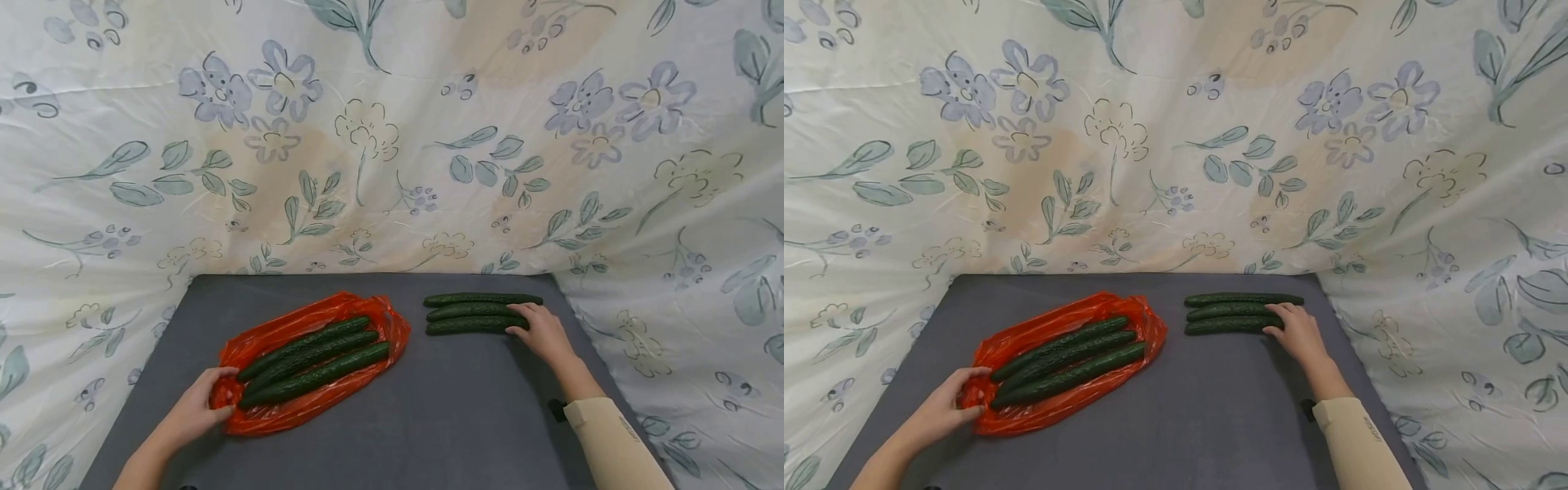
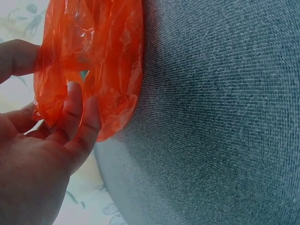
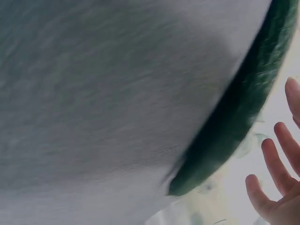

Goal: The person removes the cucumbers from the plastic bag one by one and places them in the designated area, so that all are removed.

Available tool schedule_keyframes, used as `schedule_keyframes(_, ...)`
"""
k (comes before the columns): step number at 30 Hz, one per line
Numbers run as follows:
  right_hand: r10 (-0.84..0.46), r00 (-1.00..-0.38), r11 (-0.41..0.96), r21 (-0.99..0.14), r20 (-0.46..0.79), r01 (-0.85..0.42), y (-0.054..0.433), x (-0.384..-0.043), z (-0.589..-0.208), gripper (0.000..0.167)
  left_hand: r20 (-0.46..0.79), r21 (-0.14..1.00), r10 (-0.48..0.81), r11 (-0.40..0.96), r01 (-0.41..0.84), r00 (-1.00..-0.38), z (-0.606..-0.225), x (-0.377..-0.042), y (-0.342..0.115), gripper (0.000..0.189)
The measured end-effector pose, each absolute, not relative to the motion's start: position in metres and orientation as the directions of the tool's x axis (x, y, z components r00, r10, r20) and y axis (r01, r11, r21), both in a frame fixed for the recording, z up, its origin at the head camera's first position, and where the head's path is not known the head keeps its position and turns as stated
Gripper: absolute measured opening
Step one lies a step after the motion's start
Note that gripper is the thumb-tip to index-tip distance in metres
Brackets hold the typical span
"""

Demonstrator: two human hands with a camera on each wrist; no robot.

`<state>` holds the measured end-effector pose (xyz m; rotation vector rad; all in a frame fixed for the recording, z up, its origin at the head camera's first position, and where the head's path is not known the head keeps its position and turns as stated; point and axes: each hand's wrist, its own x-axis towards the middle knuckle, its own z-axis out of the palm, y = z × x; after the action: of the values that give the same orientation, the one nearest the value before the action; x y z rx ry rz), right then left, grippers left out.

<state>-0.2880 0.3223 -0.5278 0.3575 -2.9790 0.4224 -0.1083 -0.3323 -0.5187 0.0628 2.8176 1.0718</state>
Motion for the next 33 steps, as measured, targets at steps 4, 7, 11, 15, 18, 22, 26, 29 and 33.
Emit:
schedule_keyframes(4,-0.228,-0.962,0.915,-0.305,0.150,-0.264,0.307,-0.286,-0.515,0.062,-0.083,0.658,0.082,0.753,0.007,-0.993,-0.517,-0.107,-0.332,0.063)
schedule_keyframes(7,-0.242,-0.959,0.892,-0.354,0.148,-0.280,0.295,-0.284,-0.506,0.064,-0.083,0.655,0.076,0.756,0.003,-0.994,-0.517,-0.107,-0.333,0.062)
schedule_keyframes(11,-0.270,-0.949,0.863,-0.396,0.163,-0.313,0.282,-0.282,-0.496,0.065,-0.090,0.667,0.079,0.745,-0.002,-0.993,-0.518,-0.106,-0.334,0.062)
schedule_keyframes(15,-0.293,-0.939,0.842,-0.416,0.183,-0.344,0.272,-0.282,-0.492,0.066,-0.076,0.674,0.079,0.739,0.007,-0.994,-0.518,-0.104,-0.334,0.062)
schedule_keyframes(18,-0.300,-0.935,0.828,-0.436,0.187,-0.353,0.262,-0.282,-0.490,0.067,-0.070,0.679,0.075,0.735,0.008,-0.995,-0.518,-0.103,-0.334,0.061)
schedule_keyframes(22,-0.314,-0.929,0.805,-0.464,0.196,-0.370,0.246,-0.282,-0.485,0.068,-0.071,0.676,0.072,0.737,0.005,-0.995,-0.517,-0.103,-0.333,0.061)
schedule_keyframes(26,-0.352,-0.911,0.771,-0.485,0.216,-0.413,0.227,-0.281,-0.480,0.066,-0.073,0.669,0.070,0.743,0.003,-0.995,-0.516,-0.104,-0.333,0.062)
schedule_keyframes(29,-0.379,-0.898,0.752,-0.490,0.225,-0.440,0.212,-0.281,-0.479,0.065,-0.093,0.671,0.066,0.741,-0.013,-0.993,-0.517,-0.104,-0.333,0.061)
schedule_keyframes(33,-0.421,-0.881,0.742,-0.477,0.214,-0.471,0.194,-0.281,-0.480,0.065,-0.109,0.669,0.066,0.743,-0.024,-0.992,-0.517,-0.105,-0.333,0.062)
